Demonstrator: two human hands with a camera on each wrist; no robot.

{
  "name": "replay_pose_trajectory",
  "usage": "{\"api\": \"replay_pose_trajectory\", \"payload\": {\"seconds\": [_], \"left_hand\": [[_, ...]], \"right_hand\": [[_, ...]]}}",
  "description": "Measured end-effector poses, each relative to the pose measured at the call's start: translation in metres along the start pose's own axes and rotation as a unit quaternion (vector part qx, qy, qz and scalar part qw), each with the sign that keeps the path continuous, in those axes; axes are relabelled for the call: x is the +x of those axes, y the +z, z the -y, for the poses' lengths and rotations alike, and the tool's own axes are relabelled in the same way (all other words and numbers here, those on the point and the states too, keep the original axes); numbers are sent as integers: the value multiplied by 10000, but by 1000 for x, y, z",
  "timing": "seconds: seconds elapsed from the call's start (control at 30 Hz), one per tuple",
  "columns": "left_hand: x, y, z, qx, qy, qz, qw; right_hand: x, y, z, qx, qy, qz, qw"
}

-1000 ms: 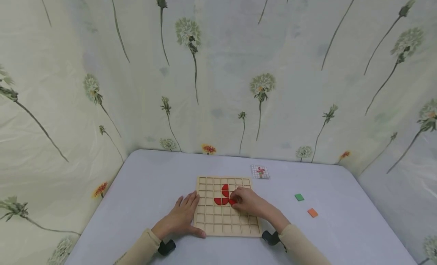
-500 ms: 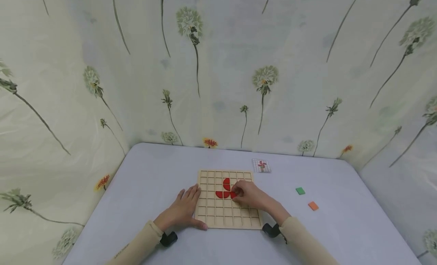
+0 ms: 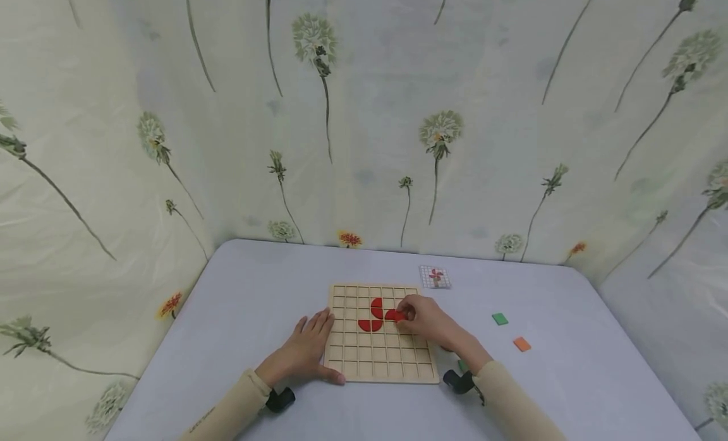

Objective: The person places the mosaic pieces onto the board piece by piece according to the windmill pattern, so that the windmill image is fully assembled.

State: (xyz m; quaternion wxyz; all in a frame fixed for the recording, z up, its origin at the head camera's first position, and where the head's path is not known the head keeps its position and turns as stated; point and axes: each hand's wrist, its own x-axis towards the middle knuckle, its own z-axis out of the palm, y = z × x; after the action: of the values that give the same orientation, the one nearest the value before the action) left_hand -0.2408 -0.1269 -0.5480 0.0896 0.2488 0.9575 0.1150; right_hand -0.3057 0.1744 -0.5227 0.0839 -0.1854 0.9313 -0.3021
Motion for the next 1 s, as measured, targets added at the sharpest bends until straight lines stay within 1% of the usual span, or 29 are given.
{"api": "replay_pose_trajectory", "payload": {"seconds": [0.1, 0.17, 0.33, 0.43, 0.47, 0.6, 0.77, 1.0], "left_hand": [[0, -1, 0, -3, -17, 7, 10000], [0, -1, 0, -26, -14, 6, 10000], [-2, -3, -1, -62, -4, 12, 10000], [-3, -4, -2, -73, 5, 1, 10000], [-3, -4, -3, -75, 9, -12, 10000], [-4, -5, -4, -81, 31, -46, 10000], [-5, -4, -3, -110, 44, -72, 9999], [-2, -2, -1, -77, 44, -56, 9999]], "right_hand": [[0, -2, 0, -103, -30, -3, 9999], [-2, -2, 1, -3, -115, 60, 9999], [-6, 4, 3, 88, -656, 425, 9969], [-7, 8, 4, -14, -970, 561, 9937], [-8, 10, 4, -51, -1017, 579, 9931], [-7, 12, 5, -153, -1066, 543, 9927], [-7, 12, 5, -234, -1020, 513, 9932], [-7, 12, 4, -22, -1012, 672, 9926]]}}
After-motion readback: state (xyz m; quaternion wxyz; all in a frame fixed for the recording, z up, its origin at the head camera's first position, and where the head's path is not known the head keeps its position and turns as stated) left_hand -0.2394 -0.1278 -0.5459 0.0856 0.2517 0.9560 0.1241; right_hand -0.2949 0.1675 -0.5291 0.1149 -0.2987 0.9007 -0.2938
